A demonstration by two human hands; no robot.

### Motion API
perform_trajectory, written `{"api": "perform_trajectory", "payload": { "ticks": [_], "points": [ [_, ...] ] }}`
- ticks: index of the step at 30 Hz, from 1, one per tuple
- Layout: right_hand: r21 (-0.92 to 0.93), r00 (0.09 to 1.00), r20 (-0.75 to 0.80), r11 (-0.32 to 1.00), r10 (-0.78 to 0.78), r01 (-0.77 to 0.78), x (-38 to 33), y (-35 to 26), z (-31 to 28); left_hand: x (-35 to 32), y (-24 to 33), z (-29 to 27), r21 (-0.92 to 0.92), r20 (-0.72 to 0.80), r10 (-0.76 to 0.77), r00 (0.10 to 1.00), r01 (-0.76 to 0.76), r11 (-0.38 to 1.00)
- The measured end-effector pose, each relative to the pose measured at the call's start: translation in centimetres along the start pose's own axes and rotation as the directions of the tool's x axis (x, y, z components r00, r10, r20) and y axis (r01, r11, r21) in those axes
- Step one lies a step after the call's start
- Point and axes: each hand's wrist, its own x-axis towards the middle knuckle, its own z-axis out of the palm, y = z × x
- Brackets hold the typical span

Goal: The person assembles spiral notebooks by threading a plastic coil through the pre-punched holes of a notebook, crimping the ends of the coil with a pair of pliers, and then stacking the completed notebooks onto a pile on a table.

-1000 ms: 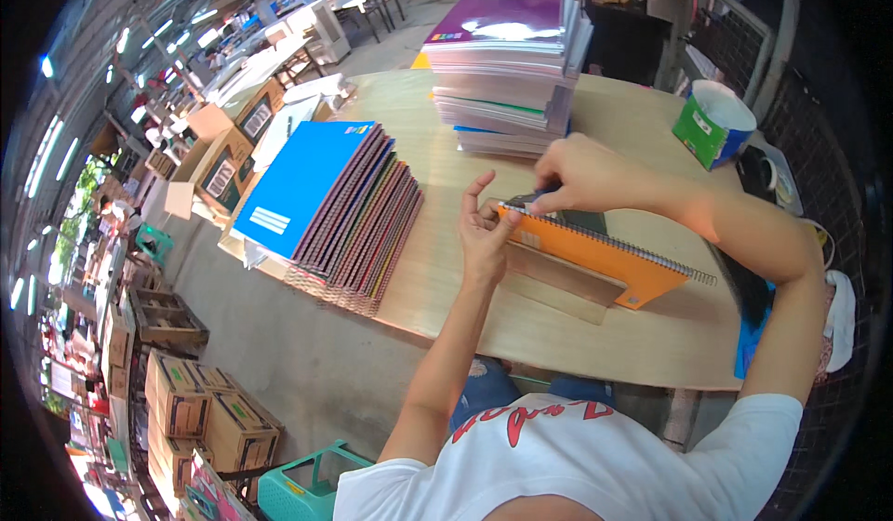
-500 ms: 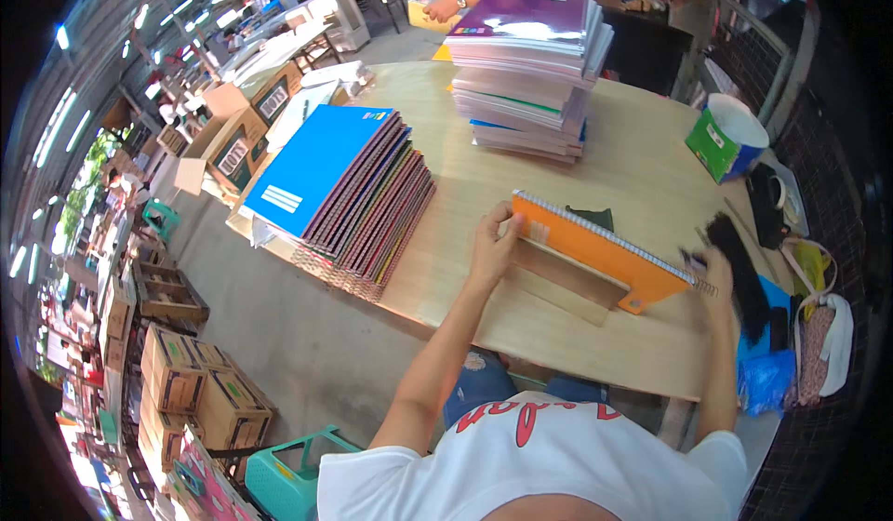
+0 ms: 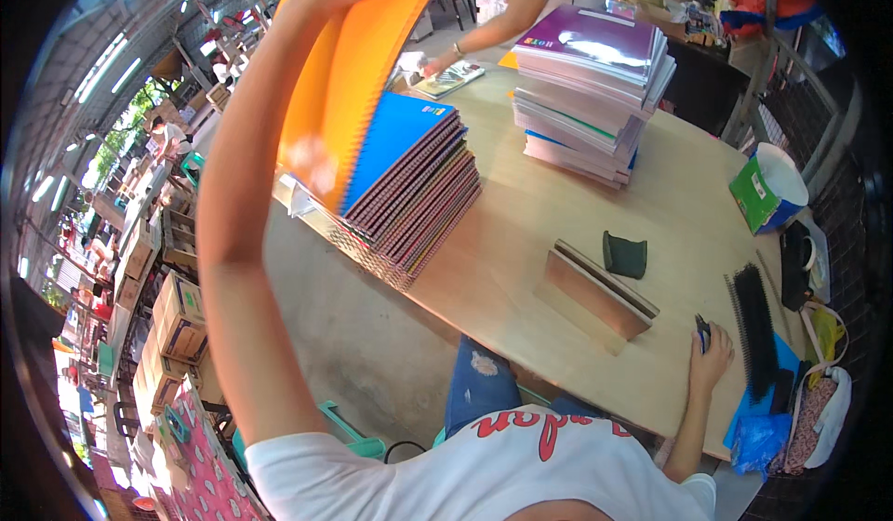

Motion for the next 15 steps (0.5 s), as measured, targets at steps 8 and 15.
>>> {"api": "perform_trajectory", "payload": {
  "ticks": [8, 15],
  "points": [
    [-0.027, 0.998, -0.039, 0.999, -0.047, 0.046, -0.3, 1.0, -0.6, -4.5, -2.3, 15.6, 0.033, 0.551, 0.043, 0.834, -0.073, 0.997],
    [0.029, 0.996, -0.047, 0.997, -0.073, 0.074, 0.1, 1.0, 0.3, -11.1, -6.9, 25.2, -0.267, 0.458, 0.216, 0.862, -0.098, 0.959]
  ]
}}
